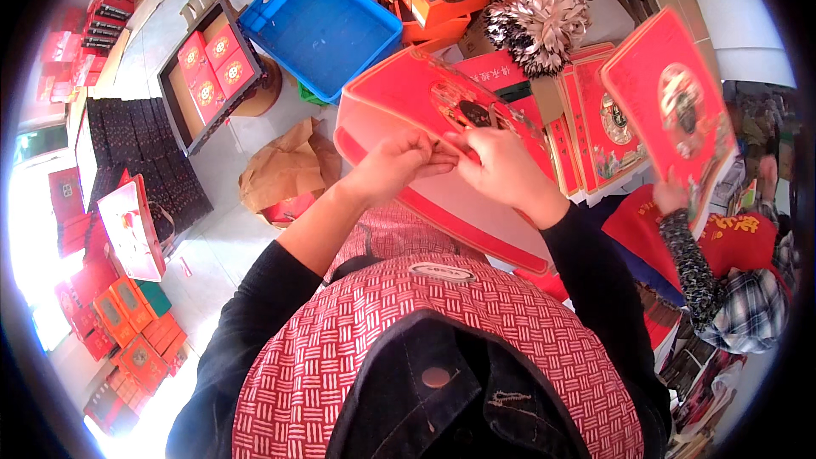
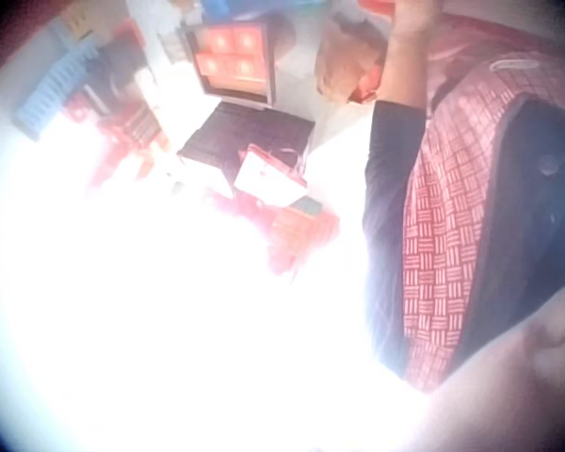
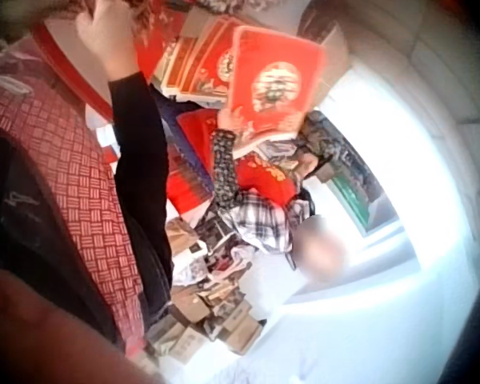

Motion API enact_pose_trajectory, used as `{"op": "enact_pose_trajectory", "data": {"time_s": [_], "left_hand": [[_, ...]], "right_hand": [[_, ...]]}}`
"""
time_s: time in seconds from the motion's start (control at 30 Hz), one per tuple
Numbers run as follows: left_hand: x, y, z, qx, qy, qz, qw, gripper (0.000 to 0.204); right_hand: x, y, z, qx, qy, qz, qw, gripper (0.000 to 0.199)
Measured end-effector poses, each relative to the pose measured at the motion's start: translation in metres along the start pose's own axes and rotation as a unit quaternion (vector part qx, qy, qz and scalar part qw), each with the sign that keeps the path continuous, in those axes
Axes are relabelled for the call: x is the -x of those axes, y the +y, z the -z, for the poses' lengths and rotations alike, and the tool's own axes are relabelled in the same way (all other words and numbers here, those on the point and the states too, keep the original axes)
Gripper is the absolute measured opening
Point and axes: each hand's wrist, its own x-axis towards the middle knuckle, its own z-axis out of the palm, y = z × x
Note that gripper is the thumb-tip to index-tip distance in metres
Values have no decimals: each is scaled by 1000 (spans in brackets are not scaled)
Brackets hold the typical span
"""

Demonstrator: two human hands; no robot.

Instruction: The person assembles red cardboard gift boxes by folding flaps, inserting tabs, and securing the structure. They handle multiple boxes one at a time, turning them over and aligning edges to complete each unit.

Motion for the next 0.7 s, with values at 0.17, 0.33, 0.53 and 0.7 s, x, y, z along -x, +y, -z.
{"op": "enact_pose_trajectory", "data": {"time_s": [0.17,0.33,0.53,0.7], "left_hand": [[-11,15,-4,-93,128,54,986,11],[-37,31,-19,-324,172,4,930,18],[-44,39,-3,-550,108,-177,809,16],[-37,56,2,-508,47,-93,855,18]], "right_hand": [[-17,5,18,30,-16,16,999,16],[-28,-15,19,21,4,-17,1000,17],[-35,-5,17,9,-1,-9,1000,18],[-40,17,32,-1,-28,-47,999,18]]}}
